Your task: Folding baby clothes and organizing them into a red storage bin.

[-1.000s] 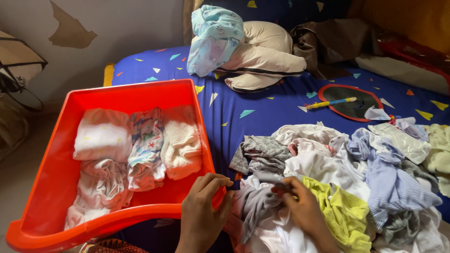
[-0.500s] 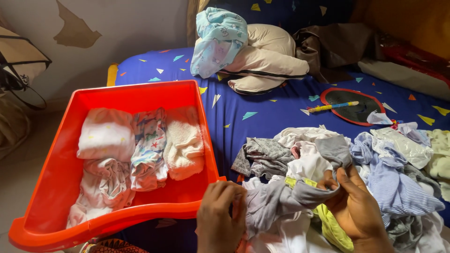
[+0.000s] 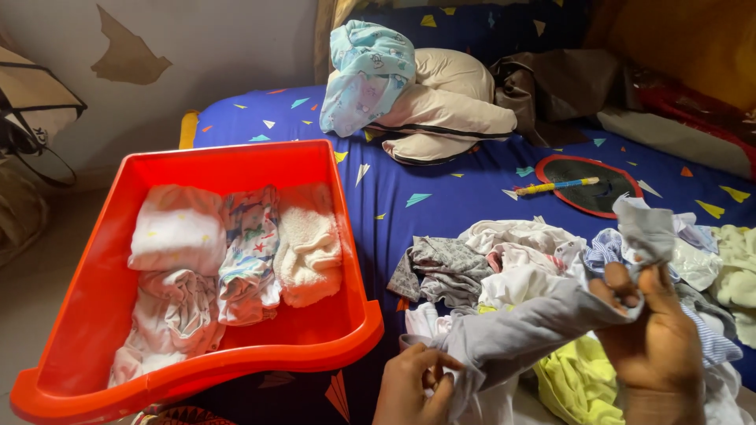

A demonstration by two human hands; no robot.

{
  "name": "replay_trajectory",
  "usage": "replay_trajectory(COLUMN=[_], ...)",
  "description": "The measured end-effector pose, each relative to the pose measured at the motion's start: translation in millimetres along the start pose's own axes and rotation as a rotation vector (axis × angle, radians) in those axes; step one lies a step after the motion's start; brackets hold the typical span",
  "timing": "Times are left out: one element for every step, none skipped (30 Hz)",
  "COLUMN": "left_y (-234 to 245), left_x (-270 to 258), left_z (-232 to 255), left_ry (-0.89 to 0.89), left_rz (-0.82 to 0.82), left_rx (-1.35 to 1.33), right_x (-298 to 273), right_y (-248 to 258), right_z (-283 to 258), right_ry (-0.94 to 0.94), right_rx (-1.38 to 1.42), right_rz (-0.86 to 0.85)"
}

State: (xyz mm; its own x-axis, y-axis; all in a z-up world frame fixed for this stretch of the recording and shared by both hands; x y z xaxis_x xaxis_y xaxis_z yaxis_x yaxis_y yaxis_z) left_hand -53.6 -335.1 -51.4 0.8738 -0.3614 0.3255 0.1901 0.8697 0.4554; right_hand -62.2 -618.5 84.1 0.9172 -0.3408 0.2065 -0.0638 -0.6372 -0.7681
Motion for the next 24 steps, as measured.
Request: replay_trajectory(left_y=[0,2,5,-3,-21,-39,-47,-69,-90,-90,-93,-94,-94,-87,-79,-64,-43,-22,-4,19,43,52,63,74], left_x=[1,2,1,1,-3,-8,-10,-13,-19,-18,-18,-17,-17,-12,-7,-4,2,6,9,11,14,13,13,12], left_z=[4,2,0,0,-10,-19,-20,-16,-9,-5,5,14,9,1,-8,-5,-4,-3,12,25,39,47,56,64], left_ry=[0.002,0.085,0.168,0.17,0.327,0.485,0.482,0.487,0.486,0.484,0.473,0.461,0.46,0.431,0.402,0.401,0.375,0.348,0.348,0.32,0.293,0.292,0.281,0.268], left_rz=[0.003,0.035,0.067,0.069,-0.022,-0.114,-0.118,-0.282,-0.448,-0.454,-0.485,-0.515,-0.515,-0.406,-0.3,-0.301,-0.197,-0.088,-0.089,-0.03,0.03,0.031,0.055,0.079], left_rx=[0.001,-0.085,-0.17,-0.169,-0.263,-0.356,-0.356,-0.556,-0.757,-0.758,-0.922,-1.086,-1.086,-1.041,-0.994,-0.993,-1.135,-1.276,-1.274,-1.252,-1.229,-1.228,-1.28,-1.331], right_x=[-3,-6,-10,-12,-15,-18,-17,-18,-21,-23,-25,-28,-29,-31,-32,-28,-24,-19,-18,-14,-10,-11,-8,-8], right_y=[-4,-15,-27,-36,-44,-51,-54,-65,-75,-78,-84,-91,-90,-91,-91,-67,-41,-15,-3,13,29,20,21,22], right_z=[-4,-7,-10,-13,-18,-22,-26,-26,-28,-30,-28,-27,-27,-27,-28,-34,-40,-46,-46,-50,-54,-49,-47,-45], right_ry=[-0.003,-0.036,-0.07,-0.073,-0.062,-0.051,-0.047,-0.114,-0.183,-0.178,-0.223,-0.268,-0.268,-0.294,-0.317,-0.315,-0.273,-0.231,-0.23,-0.143,-0.058,-0.059,-0.005,0.051], right_rx=[0.0,0.134,0.268,0.27,0.262,0.254,0.254,0.383,0.509,0.506,0.567,0.628,0.628,0.726,0.825,0.826,0.725,0.624,0.625,0.483,0.341,0.343,0.23,0.118], right_rz=[-0.003,-0.094,-0.183,-0.183,-0.169,-0.155,-0.154,-0.24,-0.323,-0.321,-0.35,-0.378,-0.379,-0.389,-0.399,-0.4,-0.386,-0.373,-0.373,-0.333,-0.291,-0.292,-0.161,-0.03])
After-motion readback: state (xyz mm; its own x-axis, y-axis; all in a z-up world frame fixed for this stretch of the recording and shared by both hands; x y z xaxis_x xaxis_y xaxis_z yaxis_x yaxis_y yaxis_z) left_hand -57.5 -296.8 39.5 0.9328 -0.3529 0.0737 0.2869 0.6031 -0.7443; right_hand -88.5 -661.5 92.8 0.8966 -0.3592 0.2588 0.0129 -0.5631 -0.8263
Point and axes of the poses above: each hand's wrist, its own x-axis towards the middle knuckle, its own y-axis out of the back of the hand, z = x × y, the point moved 8 cm from there along x, towards the middle knuckle, and after that the axes turned 10 degrees about x, right-handed, at the moved point
